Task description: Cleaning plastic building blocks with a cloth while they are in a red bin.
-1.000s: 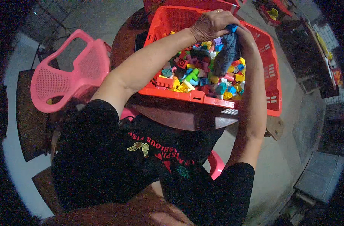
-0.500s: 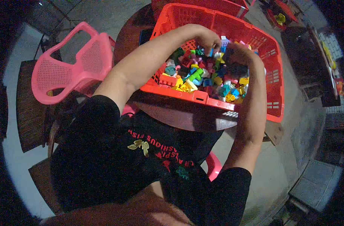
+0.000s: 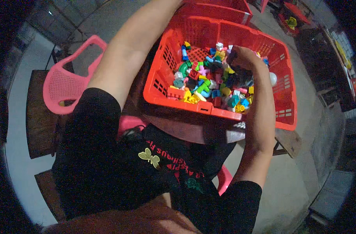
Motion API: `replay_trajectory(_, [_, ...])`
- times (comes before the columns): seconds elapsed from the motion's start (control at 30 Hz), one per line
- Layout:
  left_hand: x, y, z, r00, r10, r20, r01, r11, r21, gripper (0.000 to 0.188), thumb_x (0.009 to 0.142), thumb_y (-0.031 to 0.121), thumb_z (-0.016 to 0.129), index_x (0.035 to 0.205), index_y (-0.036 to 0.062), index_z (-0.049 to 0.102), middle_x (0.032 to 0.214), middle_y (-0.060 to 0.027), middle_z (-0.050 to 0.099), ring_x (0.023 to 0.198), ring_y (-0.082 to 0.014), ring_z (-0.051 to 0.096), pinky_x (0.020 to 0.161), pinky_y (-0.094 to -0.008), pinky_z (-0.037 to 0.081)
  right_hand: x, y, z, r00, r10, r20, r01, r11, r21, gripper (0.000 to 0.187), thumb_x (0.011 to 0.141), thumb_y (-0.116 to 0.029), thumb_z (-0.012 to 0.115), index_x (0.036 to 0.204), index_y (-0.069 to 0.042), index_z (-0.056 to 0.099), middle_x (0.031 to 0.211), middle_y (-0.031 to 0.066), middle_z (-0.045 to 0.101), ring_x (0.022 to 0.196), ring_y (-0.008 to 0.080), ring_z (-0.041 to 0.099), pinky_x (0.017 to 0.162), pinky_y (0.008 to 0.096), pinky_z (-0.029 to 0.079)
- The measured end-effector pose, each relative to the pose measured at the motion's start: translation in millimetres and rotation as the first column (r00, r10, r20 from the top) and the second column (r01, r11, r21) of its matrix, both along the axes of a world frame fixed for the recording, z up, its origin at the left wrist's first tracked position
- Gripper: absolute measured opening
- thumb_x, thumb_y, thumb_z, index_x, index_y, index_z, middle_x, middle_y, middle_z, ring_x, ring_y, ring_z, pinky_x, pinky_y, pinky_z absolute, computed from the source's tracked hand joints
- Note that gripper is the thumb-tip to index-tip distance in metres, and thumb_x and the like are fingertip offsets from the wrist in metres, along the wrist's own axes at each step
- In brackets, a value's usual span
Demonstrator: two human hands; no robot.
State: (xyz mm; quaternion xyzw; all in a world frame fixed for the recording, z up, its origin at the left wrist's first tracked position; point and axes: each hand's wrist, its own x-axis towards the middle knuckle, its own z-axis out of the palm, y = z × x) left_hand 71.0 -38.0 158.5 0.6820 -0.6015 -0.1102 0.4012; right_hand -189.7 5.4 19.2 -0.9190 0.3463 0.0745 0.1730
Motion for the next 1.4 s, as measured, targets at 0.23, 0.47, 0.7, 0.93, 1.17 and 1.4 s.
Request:
replay_trajectory(0.23, [13, -14, 8, 0.960, 0.260, 0.104, -0.266, 0.963, 0.052, 0.077, 0.065, 0.026, 0.076, 0.127, 0.0098, 0.033, 0.136, -0.0224, 0.013, 0.095, -0.0349, 0.052, 0.082, -0.0449, 0.046, -3, -1, -12, 0.986, 0.064, 0.156, -0.045, 0.992, -0.120, 0.043, 0.063, -0.016, 0.065, 0.103, -0.005, 0.053, 0.095, 0.0178, 0.061, 0.089, 0.0345, 0.058, 0.076, 0.0411, 0.047])
replay_trajectory(0.47, [-30, 11, -96, 0.923, -0.166, 0.348, 0.211, 0.973, -0.097, 0.031, 0.070, 0.019, 0.067, 0.097, 0.0068, 0.061, 0.098, -0.0124, 0.061, 0.091, -0.0278, 0.058, 0.076, -0.0377, 0.047, -5, -21, -30, 0.972, -0.028, 0.235, 0.045, 0.997, -0.067, 0.055, 0.059, -0.011, 0.068, 0.111, -0.007, 0.050, 0.102, 0.0119, 0.060, 0.091, 0.0273, 0.059, 0.079, 0.0369, 0.047])
replay_trajectory(0.7, [-90, 38, -237, 0.615, -0.665, 0.423, 0.410, 0.728, 0.549, 0.069, 0.061, 0.027, 0.076, 0.119, 0.0112, 0.043, 0.097, -0.0162, 0.059, 0.090, -0.0298, 0.058, 0.072, -0.0397, 0.049, -19, -67, -47, 0.999, -0.007, 0.042, 0.019, 0.952, -0.304, 0.042, 0.065, -0.014, 0.066, 0.104, -0.005, 0.053, 0.100, 0.0147, 0.060, 0.095, 0.0287, 0.058, 0.080, 0.0402, 0.046])
replay_trajectory(0.93, [-115, 54, -235, 0.665, -0.578, 0.473, 0.201, 0.748, 0.632, 0.063, 0.058, 0.018, 0.075, 0.113, 0.0094, 0.045, 0.090, -0.0166, 0.060, 0.084, -0.0298, 0.061, 0.067, -0.0398, 0.050, -27, -80, -74, 0.890, -0.147, 0.432, 0.071, 0.980, 0.187, 0.044, 0.068, -0.014, 0.065, 0.109, -0.006, 0.052, 0.102, 0.0143, 0.060, 0.094, 0.0278, 0.059, 0.077, 0.0380, 0.047])
replay_trajectory(1.17, [-96, 35, -188, 0.915, -0.397, 0.071, 0.366, 0.892, 0.267, 0.034, 0.069, 0.010, 0.062, 0.103, 0.0128, 0.060, 0.083, -0.0091, 0.063, 0.071, -0.0190, 0.061, 0.055, -0.0335, 0.049, -33, -62, -31, 0.832, -0.122, 0.542, 0.311, 0.911, -0.272, 0.034, 0.073, -0.013, 0.063, 0.105, -0.009, 0.051, 0.095, 0.0116, 0.061, 0.088, 0.0238, 0.060, 0.073, 0.0330, 0.046])
replay_trajectory(1.4, [-92, 36, -183, 0.802, -0.350, -0.485, 0.470, 0.870, 0.149, 0.018, 0.078, 0.006, 0.050, 0.094, 0.0043, 0.058, 0.080, -0.0044, 0.057, 0.064, -0.0124, 0.054, 0.054, -0.0325, 0.048, 4, -11, -10, 0.790, 0.207, 0.577, 0.119, 0.871, -0.477, 0.029, 0.075, -0.015, 0.063, 0.102, -0.010, 0.053, 0.095, 0.0149, 0.059, 0.087, 0.0289, 0.060, 0.071, 0.0366, 0.047])
